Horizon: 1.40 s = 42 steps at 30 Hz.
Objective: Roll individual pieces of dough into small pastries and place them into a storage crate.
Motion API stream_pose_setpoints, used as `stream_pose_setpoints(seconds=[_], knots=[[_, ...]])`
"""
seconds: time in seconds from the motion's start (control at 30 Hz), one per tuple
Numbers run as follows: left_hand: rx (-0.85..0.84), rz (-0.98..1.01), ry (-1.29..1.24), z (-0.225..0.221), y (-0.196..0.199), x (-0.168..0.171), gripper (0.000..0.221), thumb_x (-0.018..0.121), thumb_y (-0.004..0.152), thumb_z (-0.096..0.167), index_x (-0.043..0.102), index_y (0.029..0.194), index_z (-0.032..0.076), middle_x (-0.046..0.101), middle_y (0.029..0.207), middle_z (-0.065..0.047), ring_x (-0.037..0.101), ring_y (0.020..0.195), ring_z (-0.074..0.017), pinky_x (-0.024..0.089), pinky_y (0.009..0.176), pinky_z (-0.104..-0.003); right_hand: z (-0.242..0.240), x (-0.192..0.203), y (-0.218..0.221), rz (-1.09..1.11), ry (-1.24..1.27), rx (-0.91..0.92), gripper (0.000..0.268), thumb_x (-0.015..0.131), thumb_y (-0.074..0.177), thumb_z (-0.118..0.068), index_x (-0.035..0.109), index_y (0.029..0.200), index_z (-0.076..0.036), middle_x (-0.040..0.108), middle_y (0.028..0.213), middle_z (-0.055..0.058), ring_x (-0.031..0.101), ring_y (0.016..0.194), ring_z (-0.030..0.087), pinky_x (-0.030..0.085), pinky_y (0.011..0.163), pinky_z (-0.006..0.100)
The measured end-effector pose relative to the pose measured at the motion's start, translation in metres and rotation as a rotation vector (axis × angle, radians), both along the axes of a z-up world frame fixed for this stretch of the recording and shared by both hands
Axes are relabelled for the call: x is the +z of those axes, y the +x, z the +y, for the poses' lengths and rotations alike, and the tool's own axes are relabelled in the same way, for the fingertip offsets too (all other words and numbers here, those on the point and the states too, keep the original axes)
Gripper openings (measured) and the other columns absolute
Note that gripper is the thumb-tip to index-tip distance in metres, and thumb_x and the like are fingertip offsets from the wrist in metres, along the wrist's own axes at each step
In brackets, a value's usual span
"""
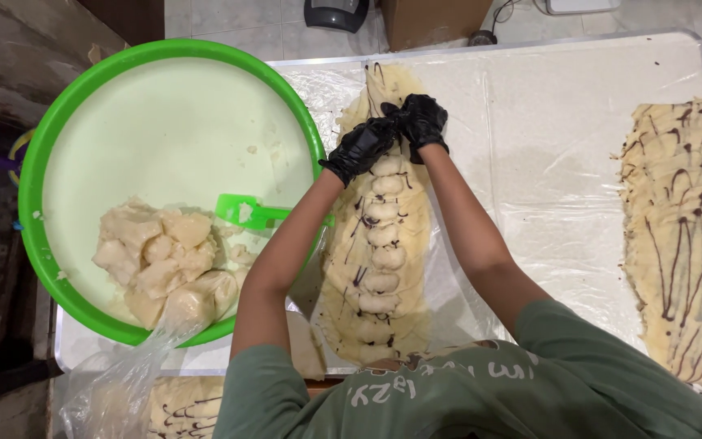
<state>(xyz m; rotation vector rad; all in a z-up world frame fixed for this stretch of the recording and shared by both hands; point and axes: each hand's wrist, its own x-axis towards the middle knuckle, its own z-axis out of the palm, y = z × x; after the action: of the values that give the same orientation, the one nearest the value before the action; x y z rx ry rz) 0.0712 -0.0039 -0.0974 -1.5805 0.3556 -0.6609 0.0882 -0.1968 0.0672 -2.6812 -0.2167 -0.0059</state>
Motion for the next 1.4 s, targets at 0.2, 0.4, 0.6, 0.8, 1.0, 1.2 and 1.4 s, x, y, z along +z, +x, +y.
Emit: stream_pose_setpoints(seconds=[0.2,0.4,0.6,0.8,1.0,1.2,1.4], knots=[[-0.25,0.602,-1.086,-0.002,-0.002,0.036,0.051,0.04,0.113,0.026,0.042,0.159,0.006,0.037,0.164,-0.021,0.031,0.152,-0.0366,0.018,0.127,-0.052,0.001,-0.05,0.025,0.005,0.251,-0.007,0.035,0.077,0.082,-0.064,0.077,0.087,-0.03,0.074,0.089,0.002,0.072,0.094,0.038,0.059,0.082,0.053],[-0.518,0.717,-2.743,-0.018,0.006,0.064,0.043,0.086,0.084,0.004,0.07,0.124,0.008,0.058,0.118,-0.003,0.061,0.122,-0.0259,0.059,0.103,-0.038,0.011,-0.023,-0.011,-0.298,0.43,-0.043,0.035,0.083,0.084,-0.056,0.071,0.074,-0.025,0.07,0.078,0.003,0.071,0.091,0.034,0.057,0.079,0.049],[-0.329,0.633,-2.173,-0.008,-0.001,0.061,0.04,0.095,0.075,0.031,0.076,0.105,0.012,0.074,0.097,-0.007,0.071,0.101,-0.0251,0.06,0.09,-0.034,0.004,-0.049,-0.016,-0.257,0.284,-0.101,0.037,0.08,0.083,-0.065,0.071,0.075,-0.03,0.069,0.079,-0.003,0.069,0.092,0.027,0.053,0.081,0.043],[-0.078,0.629,-2.405,-0.01,0.005,0.099,0.029,0.087,0.083,0.039,0.078,0.11,0.034,0.074,0.099,0.006,0.075,0.099,-0.0212,0.063,0.081,-0.037,-0.036,-0.035,-0.027,-0.236,0.265,-0.067,0.025,0.063,0.101,-0.045,0.068,0.122,-0.032,0.069,0.123,0.008,0.052,0.134,0.032,0.041,0.112,0.048],[0.036,0.847,-2.068,-0.006,0.02,0.093,0.055,0.081,0.084,0.062,0.07,0.131,0.036,0.062,0.121,-0.001,0.066,0.118,-0.0287,0.057,0.1,-0.042,-0.068,-0.026,-0.038,-0.054,0.19,0.113,0.051,0.072,0.087,-0.025,0.065,0.136,-0.037,0.058,0.126,0.005,0.056,0.125,0.037,0.051,0.104,0.056],[-0.603,0.699,-2.024,0.011,0.079,0.1,0.033,0.07,0.101,0.027,0.072,0.128,0.007,0.073,0.127,-0.012,0.07,0.119,-0.0254,0.052,0.108,-0.037,-0.049,-0.037,-0.027,0.052,1.157,-0.016,0.022,0.064,0.089,0.0,0.049,0.086,-0.015,0.074,0.082,0.012,0.071,0.077,0.016,0.052,0.065,0.025],[-0.564,0.559,-1.693,0.034,0.124,0.06,0.028,0.059,0.099,0.023,0.076,0.12,0.015,0.078,0.115,-0.009,0.071,0.099,-0.0366,0.055,0.089,-0.046,-0.023,-0.035,-0.032,-0.127,0.988,0.109,0.019,0.048,0.1,-0.005,0.061,0.111,-0.013,0.066,0.105,0.002,0.061,0.099,0.016,0.046,0.099,0.029]])
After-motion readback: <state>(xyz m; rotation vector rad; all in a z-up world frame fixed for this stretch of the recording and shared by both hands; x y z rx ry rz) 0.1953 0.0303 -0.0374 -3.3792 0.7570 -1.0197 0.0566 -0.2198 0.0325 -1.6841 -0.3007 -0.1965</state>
